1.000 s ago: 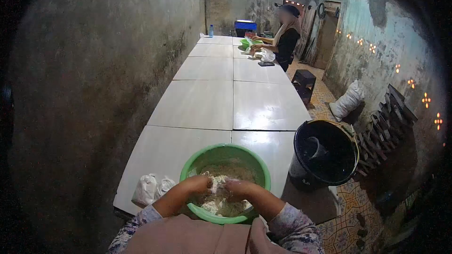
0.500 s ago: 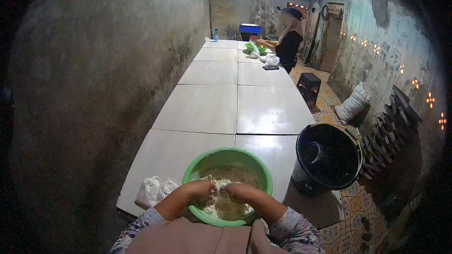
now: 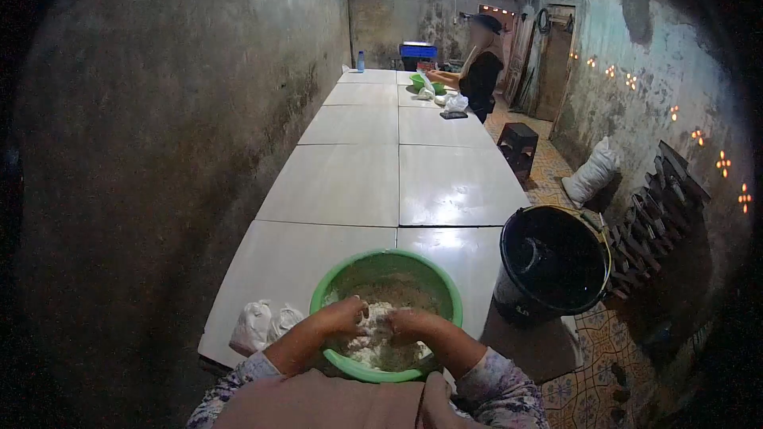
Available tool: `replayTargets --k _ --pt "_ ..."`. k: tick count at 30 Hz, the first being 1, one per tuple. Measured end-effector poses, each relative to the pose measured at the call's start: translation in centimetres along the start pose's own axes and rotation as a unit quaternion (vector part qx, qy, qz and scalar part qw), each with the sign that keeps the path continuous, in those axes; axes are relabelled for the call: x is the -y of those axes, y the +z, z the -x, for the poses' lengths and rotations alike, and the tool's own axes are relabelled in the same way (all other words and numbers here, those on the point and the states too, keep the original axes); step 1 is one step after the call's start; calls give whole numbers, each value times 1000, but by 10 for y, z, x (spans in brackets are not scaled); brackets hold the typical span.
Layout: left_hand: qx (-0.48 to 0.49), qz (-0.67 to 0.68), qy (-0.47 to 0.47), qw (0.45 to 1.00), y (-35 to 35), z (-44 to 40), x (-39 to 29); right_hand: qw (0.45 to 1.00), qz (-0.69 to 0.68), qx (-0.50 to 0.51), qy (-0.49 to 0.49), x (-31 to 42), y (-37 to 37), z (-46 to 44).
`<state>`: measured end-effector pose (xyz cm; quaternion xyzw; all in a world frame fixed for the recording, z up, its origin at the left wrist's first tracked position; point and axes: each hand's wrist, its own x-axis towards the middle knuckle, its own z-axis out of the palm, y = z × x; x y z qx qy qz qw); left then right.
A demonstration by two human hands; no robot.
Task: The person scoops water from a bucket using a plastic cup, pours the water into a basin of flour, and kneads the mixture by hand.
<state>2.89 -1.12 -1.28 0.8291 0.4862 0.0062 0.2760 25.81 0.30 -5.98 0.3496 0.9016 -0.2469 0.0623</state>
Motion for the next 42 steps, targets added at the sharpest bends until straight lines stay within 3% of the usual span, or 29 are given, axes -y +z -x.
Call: replayTargets --k 2,3,4,5,6,8,9,10,11,12,13,16,17,18,19,20,22,23,24,26,28,30,31,32,34,35,40,42 --pt "37 81 -13 996 -16 12 -18 999 -24 -11 -29 -1 -3 -3" --pt "129 21 -1 991 -8 -6 -2 998 -24 65 3 -1 -4 -6" --pt "128 18 1 992 -4 -4 -1 989 -26 141 35 15 -17 -3" --pt "100 -1 -6 995 2 -2 1 982 -3 177 71 62 -65 15" --pt "71 -18 -13 997 6 -3 2 982 -2 176 74 54 -59 10" --pt "113 -26 -3 993 9 -11 8 975 88 202 -29 19 -19 -18" --pt "157 -33 2 987 11 -14 12 989 -4 148 8 -10 21 -39" --pt "202 -39 8 979 14 -15 14 988 -5 152 8 -17 33 -30" --pt "221 -12 -65 973 -12 5 -10 953 -291 78 -20 -26 40 -18" --pt "219 -10 -64 973 -7 4 -7 834 -549 -5 -46 -34 43 -14" --pt "212 -4 -51 976 -2 2 -2 983 -135 117 32 26 -37 -10" --pt "211 -7 -26 977 -7 0 7 993 -108 29 -23 -7 -8 -18" --pt "221 -9 -12 975 -4 2 8 976 -171 103 85 19 -36 -12" --pt "229 -12 3 973 -2 4 8 976 -172 106 86 24 -37 -9" --pt "215 -123 102 963 1 16 7 987 -119 80 71 26 -39 -8" --pt "215 -124 102 963 7 11 13 995 -67 54 56 35 -46 -5" --pt "244 -17 3 970 17 -9 27 989 -116 68 57 39 -53 2" --pt "253 -156 96 950 12 -9 21 984 -137 82 73 32 -42 -2" --pt "251 -158 97 950 10 -9 19 979 -158 96 89 25 -30 -6" --pt "205 62 3 977 2 -3 12 973 -177 110 103 20 -28 -9" --pt "155 93 0 984 -1 4 10 997 -71 5 -23 15 -29 -7" --pt "-21 183 81 980 4 1 13 993 -108 -32 -22 15 -32 -7" --pt "35 330 -95 938 8 -1 16 987 -144 -71 -19 15 -34 -9" --pt "36 330 -98 938 11 -3 18 986 -147 -70 -20 22 -42 -6" --pt "-100 151 35 983 12 -4 21 987 -108 -115 5 43 -57 2" --pt "-97 131 60 985 8 -4 21 989 -93 -110 25 37 -49 -1" --pt "-67 151 -49 985 -9 6 6 991 -31 -111 65 45 -56 1" --pt "-78 127 -77 986 -1 0 14 994 -7 -109 6 33 -49 -4"
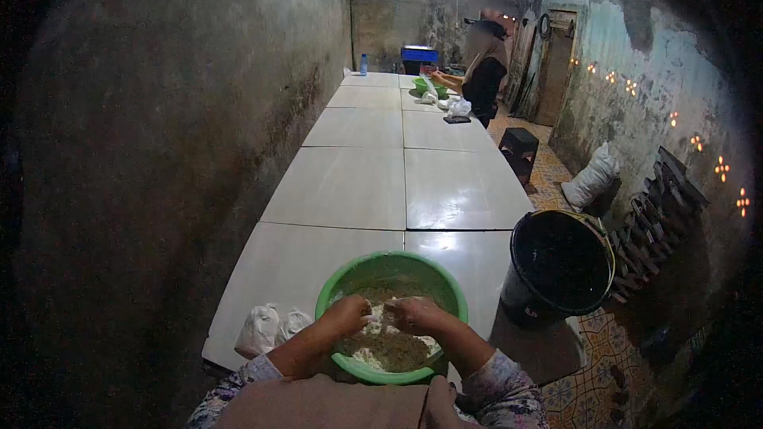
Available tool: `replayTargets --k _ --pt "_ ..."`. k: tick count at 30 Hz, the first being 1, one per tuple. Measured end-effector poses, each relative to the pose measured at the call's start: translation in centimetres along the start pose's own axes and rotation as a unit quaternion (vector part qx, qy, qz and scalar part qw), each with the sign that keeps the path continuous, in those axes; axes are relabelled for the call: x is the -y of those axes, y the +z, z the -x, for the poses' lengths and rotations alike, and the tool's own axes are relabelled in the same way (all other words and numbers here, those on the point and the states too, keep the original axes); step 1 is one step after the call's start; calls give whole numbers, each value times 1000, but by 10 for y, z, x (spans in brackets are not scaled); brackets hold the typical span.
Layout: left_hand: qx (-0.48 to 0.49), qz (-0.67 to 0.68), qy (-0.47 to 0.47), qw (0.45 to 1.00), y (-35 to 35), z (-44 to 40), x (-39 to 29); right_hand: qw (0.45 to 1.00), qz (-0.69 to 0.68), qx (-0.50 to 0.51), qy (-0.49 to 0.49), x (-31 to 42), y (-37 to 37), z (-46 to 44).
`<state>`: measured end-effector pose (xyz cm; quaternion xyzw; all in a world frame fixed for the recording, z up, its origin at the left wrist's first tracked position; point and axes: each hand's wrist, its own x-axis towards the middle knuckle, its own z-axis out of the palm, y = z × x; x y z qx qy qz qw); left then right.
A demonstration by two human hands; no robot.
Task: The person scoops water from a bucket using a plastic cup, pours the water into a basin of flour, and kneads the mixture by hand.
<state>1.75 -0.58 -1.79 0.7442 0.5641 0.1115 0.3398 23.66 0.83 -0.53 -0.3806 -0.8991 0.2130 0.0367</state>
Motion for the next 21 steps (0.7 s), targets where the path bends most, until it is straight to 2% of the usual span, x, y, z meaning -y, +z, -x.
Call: replayTargets --k 1,2,3,4,5,6,8,9,12,13,14,16,17,19,20,21 --pt "0 1 0 1000 5 -4 6 999 -34 4 -35 -10 7 -1" --pt "-17 -21 39 999 8 -7 11 999 -33 5 -35 -13 15 -1" --pt "-35 -43 79 995 11 -10 16 998 -12 67 -3 -15 24 0" --pt "-35 -44 79 995 7 -5 10 991 8 128 28 -17 33 2" --pt "-28 -34 45 998 -3 3 -3 991 87 71 -79 -18 43 5" --pt "-21 -25 11 999 -8 7 -10 991 88 71 -77 -23 53 4" --pt "-10 -46 20 999 -3 6 -5 985 89 97 -112 -34 66 1" --pt "0 -68 27 997 0 7 -3 975 -37 221 12 14 19 0" --pt "40 -55 16 998 -2 10 -3 970 -106 210 53 -1 44 -4" --pt "-5 -94 80 992 -2 14 -3 934 -314 134 103 5 46 -1" --pt "-5 -97 80 992 -5 14 -4 935 -315 131 101 3 40 -2" --pt "48 -107 63 991 -7 13 -7 955 -154 206 146 13 14 1" --pt "41 -112 64 991 -5 12 -6 983 -97 151 47 0 21 3" --pt "48 -108 55 991 -9 10 -12 960 -226 60 157 -9 17 3" --pt "53 -106 48 992 -9 12 -11 994 -91 20 57 -8 7 4" --pt "35 -91 47 994 -5 8 -5 994 -8 40 101 15 -19 6"
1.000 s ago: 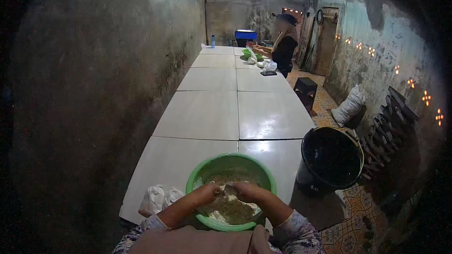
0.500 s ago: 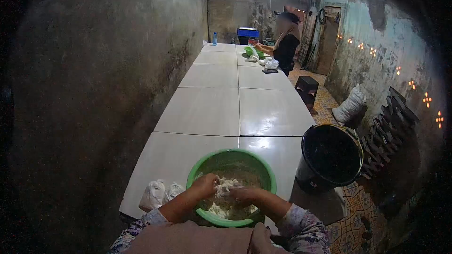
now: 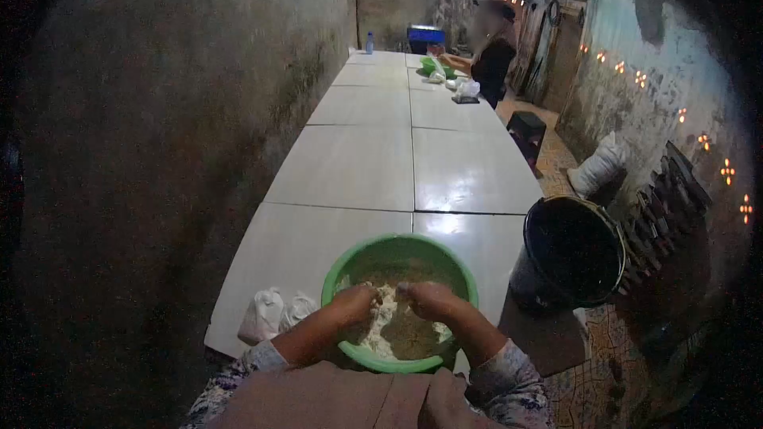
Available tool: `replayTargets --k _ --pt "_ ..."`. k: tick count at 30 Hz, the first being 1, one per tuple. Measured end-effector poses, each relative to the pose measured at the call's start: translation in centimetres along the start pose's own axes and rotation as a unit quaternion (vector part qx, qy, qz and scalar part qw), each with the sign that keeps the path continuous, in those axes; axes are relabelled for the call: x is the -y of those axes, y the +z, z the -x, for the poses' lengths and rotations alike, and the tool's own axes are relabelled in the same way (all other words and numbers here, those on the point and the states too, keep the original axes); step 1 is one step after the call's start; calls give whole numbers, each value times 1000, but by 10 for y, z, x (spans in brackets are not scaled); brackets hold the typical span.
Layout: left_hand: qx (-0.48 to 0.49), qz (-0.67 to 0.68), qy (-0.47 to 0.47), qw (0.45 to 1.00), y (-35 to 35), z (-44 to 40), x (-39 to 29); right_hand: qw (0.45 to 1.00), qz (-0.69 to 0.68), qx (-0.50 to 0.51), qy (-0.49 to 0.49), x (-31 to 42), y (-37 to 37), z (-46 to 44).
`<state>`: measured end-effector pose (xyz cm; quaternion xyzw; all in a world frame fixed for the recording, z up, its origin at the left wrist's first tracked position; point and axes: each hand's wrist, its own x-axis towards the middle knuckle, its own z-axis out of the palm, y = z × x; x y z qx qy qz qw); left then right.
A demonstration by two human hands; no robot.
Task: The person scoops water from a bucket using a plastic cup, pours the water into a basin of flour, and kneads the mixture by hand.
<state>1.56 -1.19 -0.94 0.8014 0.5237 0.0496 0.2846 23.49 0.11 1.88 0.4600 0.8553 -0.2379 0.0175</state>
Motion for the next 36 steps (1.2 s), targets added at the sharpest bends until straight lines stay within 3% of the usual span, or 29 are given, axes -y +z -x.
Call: replayTargets --k 1,3,5,7,8,9,10,11,12,13,14,15,17,18,19,21,22,23,25,26,27,29,30,31,33,35,36 --pt "-16 17 -1 1000 11 -5 6 999 -15 -29 21 -13 8 -5" --pt "-30 17 22 999 14 -7 7 986 -118 -111 -39 -21 11 -4" --pt "-15 4 4 1000 6 -6 3 989 -104 -104 -14 -11 5 -3" --pt "-15 -5 16 1000 7 0 4 960 -236 -124 -82 -25 19 -10" --pt "6 7 16 1000 9 1 6 818 -575 8 28 -37 32 -22" --pt "23 16 17 999 9 -1 6 975 -159 -75 -138 -31 19 -5" --pt "31 3 9 999 12 -4 6 987 -131 46 -77 -26 15 -5" --pt "39 -9 -2 999 10 -4 3 985 -123 87 -83 -25 13 1" --pt "51 -54 15 997 8 -3 -1 987 -75 141 8 -18 17 5" --pt "44 -60 18 997 4 -1 -5 990 -27 138 -4 -7 9 14" --pt "89 -70 19 993 3 2 -8 983 -17 179 -36 -57 56 -4" --pt "134 -79 20 988 1 4 -12 984 -16 175 -37 -53 58 -1" --pt "178 -52 55 981 -4 15 -28 990 51 114 -59 -37 57 15" --pt "270 -30 67 960 -22 24 -48 987 8 131 -93 -53 76 0" --pt "281 -39 80 956 -16 26 -54 987 7 130 -91 -38 64 6" --pt "243 -46 82 965 12 17 -45 976 -123 179 25 14 24 20" --pt "232 -40 76 969 22 15 -44 985 -35 148 -81 1 39 14" --pt "230 -25 67 971 26 13 -41 986 -33 145 -81 -11 51 8" --pt "228 14 50 972 28 12 -37 963 -221 156 -12 -37 77 -4" --pt "223 37 42 973 28 12 -35 978 -48 114 -168 -66 97 -18" --pt "214 64 30 974 27 13 -32 978 -49 114 -169 -54 82 -16" --pt "167 130 4 977 19 9 -27 989 -60 123 -59 -23 35 -8" --pt "136 143 -9 980 11 5 -24 990 -65 112 -55 13 -7 6" --pt "84 92 26 992 17 -8 -14 994 -36 96 -33 -7 9 -13" --pt "84 111 -25 990 4 -23 -7 996 -7 75 -50 -24 16 -29" --pt "-10 -95 20 995 -9 -27 -6 983 -96 64 -144 -91 95 -65" --pt "-11 -95 21 995 -10 -27 -5 970 -138 65 -190 -124 134 -82"
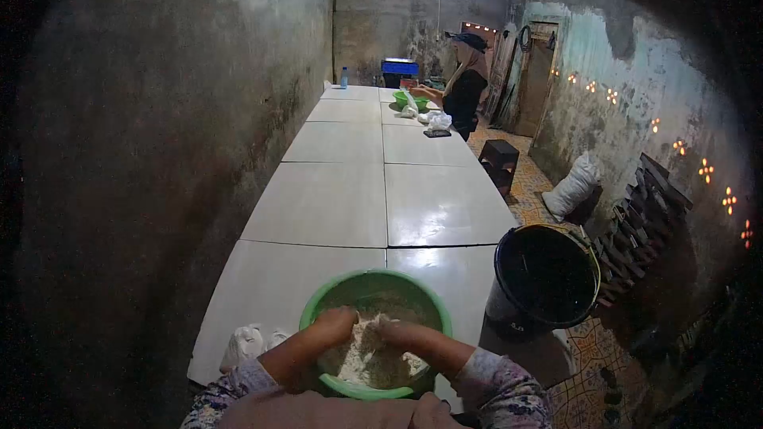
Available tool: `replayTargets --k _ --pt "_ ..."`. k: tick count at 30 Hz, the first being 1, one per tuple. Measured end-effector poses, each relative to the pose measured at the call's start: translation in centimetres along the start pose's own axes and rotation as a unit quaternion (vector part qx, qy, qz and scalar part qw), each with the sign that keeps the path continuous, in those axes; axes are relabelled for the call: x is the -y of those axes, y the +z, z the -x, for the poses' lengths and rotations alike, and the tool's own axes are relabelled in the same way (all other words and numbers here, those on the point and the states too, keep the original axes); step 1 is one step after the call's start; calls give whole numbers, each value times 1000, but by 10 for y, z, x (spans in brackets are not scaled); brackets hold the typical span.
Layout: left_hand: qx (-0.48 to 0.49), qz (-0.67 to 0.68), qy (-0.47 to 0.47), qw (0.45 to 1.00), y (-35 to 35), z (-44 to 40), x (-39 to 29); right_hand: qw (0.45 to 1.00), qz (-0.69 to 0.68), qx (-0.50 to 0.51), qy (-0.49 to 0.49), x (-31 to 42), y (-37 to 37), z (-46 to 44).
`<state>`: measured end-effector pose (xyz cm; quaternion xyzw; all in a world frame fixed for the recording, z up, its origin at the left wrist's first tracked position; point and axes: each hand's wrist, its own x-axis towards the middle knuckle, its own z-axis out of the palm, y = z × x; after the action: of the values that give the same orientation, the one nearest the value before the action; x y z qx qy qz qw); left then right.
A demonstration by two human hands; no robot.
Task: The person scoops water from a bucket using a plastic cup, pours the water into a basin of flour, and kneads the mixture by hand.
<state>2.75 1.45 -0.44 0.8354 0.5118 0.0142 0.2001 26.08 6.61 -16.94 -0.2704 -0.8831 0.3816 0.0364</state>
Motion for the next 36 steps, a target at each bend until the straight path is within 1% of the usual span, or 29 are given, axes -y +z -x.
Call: replayTargets --k 1,2,3,4,5,6,7,8,9,10,11,13,14,15,17,18,19,21,23,25,26,27,29,30,31,33,34,35,36 --pt "-1 -13 1 1000 -1 0 2 965 121 34 229 130 -43 6" --pt "-1 -26 1 1000 -1 -1 3 988 -26 -32 150 119 -31 7" --pt "-1 -26 0 1000 -1 -3 3 978 -175 -96 68 108 -18 7" --pt "35 -31 -19 999 1 -5 4 977 -177 -95 69 119 -25 5" --pt "71 -36 -38 996 3 -6 4 989 -64 8 136 140 -39 2" --pt "73 -34 -39 996 6 -6 5 972 51 114 198 152 -46 2" --pt "50 -13 -43 998 7 -5 7 972 50 117 198 142 -40 3" --pt "26 6 -47 999 9 -5 9 985 -9 72 156 128 -33 4" --pt "26 6 -48 998 16 -9 15 991 -68 26 112 115 -26 3" --pt "28 14 -47 998 28 -16 24 984 145 84 66 142 -45 6" --pt "31 22 -47 998 36 -20 30 984 144 84 64 150 -53 7" --pt "15 38 -28 999 34 -19 30 989 85 15 119 155 -60 13" --pt "-2 55 -8 998 32 -19 28 992 33 -29 118 141 -56 9" --pt "-1 56 -9 998 31 -16 27 992 32 -27 118 135 -54 10" --pt "-55 184 -58 980 12 -5 14 985 94 -64 130 158 -69 12" --pt "-63 217 -115 967 8 -6 6 987 80 -91 110 151 -66 12" --pt "-62 217 -114 968 7 -6 6 986 80 -91 110 151 -67 13" --pt "-46 122 -49 990 6 -6 10 979 150 -83 115 152 -68 14" --pt "-56 125 -56 989 5 -5 6 977 154 -76 126 156 -72 13" --pt "-37 121 -97 987 0 -1 2 974 163 -62 147 164 -77 12" --pt "-29 114 -87 989 -2 -1 2 964 194 -82 164 178 -83 14" --pt "-29 113 -87 989 3 -2 6 964 194 -82 164 173 -81 14" --pt "-51 133 -31 989 16 -8 15 966 118 -189 130 153 -76 13" --pt "-39 147 -4 988 18 -11 17 975 61 -174 124 145 -76 12" --pt "-38 147 -5 988 15 -11 16 975 60 -174 123 137 -78 12" --pt "-64 182 63 979 8 -4 11 973 28 -223 49 123 -71 13" --pt "-69 184 56 979 4 -3 8 932 -253 -238 106 115 -69 14" --pt "-77 187 38 979 -2 -4 7 813 -513 -221 166 105 -68 11" --pt "-70 213 -30 974 -15 -2 0 915 -291 -222 168 117 -74 15"
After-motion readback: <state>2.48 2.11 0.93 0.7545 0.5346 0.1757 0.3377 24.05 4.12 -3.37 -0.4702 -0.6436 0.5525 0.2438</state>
